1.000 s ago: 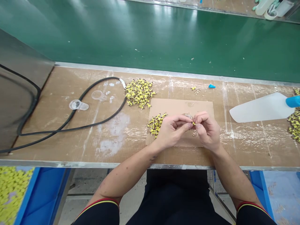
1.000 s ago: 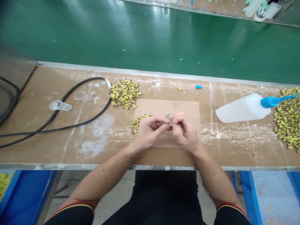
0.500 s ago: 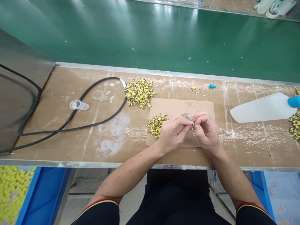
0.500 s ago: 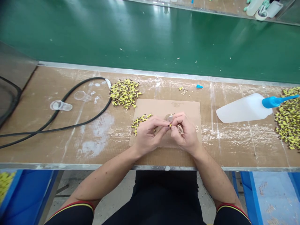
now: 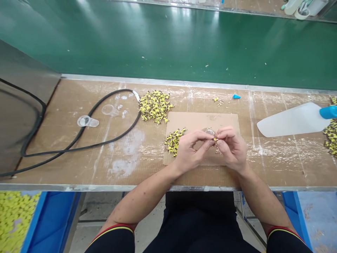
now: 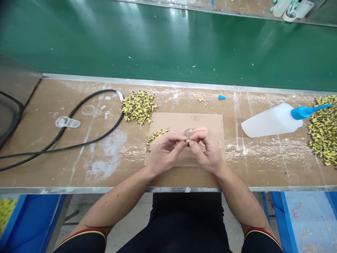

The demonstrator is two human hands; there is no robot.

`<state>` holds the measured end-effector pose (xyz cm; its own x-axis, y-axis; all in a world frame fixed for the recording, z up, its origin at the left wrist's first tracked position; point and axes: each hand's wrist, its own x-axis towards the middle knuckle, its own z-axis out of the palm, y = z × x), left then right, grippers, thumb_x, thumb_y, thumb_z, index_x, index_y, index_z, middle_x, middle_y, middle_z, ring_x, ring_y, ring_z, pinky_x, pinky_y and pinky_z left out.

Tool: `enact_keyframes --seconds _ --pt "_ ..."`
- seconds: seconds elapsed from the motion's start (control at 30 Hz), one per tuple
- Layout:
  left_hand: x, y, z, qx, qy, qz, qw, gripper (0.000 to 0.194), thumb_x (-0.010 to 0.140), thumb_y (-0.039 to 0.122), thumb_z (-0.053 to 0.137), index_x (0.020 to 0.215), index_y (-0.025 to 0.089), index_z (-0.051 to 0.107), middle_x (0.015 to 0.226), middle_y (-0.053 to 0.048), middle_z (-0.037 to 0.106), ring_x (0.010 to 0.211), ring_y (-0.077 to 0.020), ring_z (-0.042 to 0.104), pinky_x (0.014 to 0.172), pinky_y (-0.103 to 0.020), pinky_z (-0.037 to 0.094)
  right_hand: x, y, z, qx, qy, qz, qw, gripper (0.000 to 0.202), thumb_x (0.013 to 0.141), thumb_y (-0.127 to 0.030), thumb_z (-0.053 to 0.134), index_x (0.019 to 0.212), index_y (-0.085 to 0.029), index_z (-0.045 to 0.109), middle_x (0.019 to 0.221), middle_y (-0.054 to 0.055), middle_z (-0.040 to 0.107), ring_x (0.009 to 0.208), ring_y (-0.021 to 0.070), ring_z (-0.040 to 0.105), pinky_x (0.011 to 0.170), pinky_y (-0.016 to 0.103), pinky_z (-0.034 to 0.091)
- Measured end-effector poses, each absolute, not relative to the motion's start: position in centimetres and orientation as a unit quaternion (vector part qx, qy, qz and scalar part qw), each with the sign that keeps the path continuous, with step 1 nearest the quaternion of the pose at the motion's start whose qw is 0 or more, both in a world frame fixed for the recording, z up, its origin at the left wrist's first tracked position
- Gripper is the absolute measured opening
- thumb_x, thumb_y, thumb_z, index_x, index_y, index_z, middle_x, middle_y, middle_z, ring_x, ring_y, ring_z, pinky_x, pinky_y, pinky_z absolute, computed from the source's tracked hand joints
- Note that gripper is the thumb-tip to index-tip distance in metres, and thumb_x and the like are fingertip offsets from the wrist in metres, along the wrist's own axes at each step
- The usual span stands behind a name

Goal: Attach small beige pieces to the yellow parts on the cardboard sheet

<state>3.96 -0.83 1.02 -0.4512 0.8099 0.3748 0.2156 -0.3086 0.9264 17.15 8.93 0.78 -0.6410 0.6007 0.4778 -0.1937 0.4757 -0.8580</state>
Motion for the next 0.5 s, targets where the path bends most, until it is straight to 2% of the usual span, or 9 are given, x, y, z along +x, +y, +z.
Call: enact_keyframes --seconds 0.1,0.2,0.3,0.4,0.5 --pt "2.4 -0.6 1.1 0.419 0.572 0.668 0.224 0.018 0.094 0.037 0.072 0.095 0.019 0.074 0.088 -0.006 0.078 0.077 -0.0153 0.075 0.071 -0.028 0.062 17.5 9.1 1.0 -0.152 -0.738 0.510 0.416 0.019 0.099 -0.030 0.058 0.118 -0.029 0.060 0.100 0.004 0.062 0.080 0.0176 0.063 0.063 0.033 0.055" --pt "-1.7 -0.3 1.1 0.349 0.622 0.691 0.120 0.017 0.090 0.036 0.074 0.093 0.020 0.074 0.086 -0.005 0.077 0.078 -0.0143 0.073 0.073 -0.027 0.061 18.0 9.5 1.1 -0.186 -0.723 0.498 0.442 0.021 0.098 -0.034 0.060 0.119 -0.029 0.061 0.102 0.005 0.062 0.081 0.0183 0.064 0.062 0.033 0.055" --pt "-7.6 -0.8 0.6 0.271 0.655 0.705 0.027 0.019 0.081 0.035 0.079 0.088 0.018 0.072 0.082 -0.004 0.076 0.074 -0.0132 0.070 0.072 -0.026 0.059 18.4 10.3 1.2 -0.183 -0.723 0.474 0.469 0.019 0.097 -0.030 0.062 0.116 -0.028 0.065 0.101 0.005 0.064 0.079 0.0181 0.064 0.064 0.034 0.055" --pt "-12.4 -1.8 -0.5 0.225 0.692 0.685 0.024 0.017 0.077 0.030 0.078 0.084 0.016 0.072 0.079 -0.004 0.074 0.070 -0.0120 0.067 0.069 -0.024 0.055 18.7 10.9 1.2 -0.165 -0.737 0.439 0.486 0.018 0.097 -0.027 0.062 0.114 -0.027 0.068 0.095 0.004 0.065 0.076 0.0183 0.063 0.063 0.035 0.054" --pt "-14.5 -2.3 -1.7 0.214 0.766 0.604 0.044 0.013 0.079 0.027 0.075 0.082 0.014 0.073 0.076 -0.004 0.073 0.067 -0.0126 0.064 0.064 -0.023 0.051 18.8 11.2 1.1 -0.169 -0.754 0.404 0.490 0.018 0.097 -0.026 0.063 0.114 -0.027 0.068 0.093 0.004 0.065 0.074 0.0180 0.063 0.062 0.036 0.054"
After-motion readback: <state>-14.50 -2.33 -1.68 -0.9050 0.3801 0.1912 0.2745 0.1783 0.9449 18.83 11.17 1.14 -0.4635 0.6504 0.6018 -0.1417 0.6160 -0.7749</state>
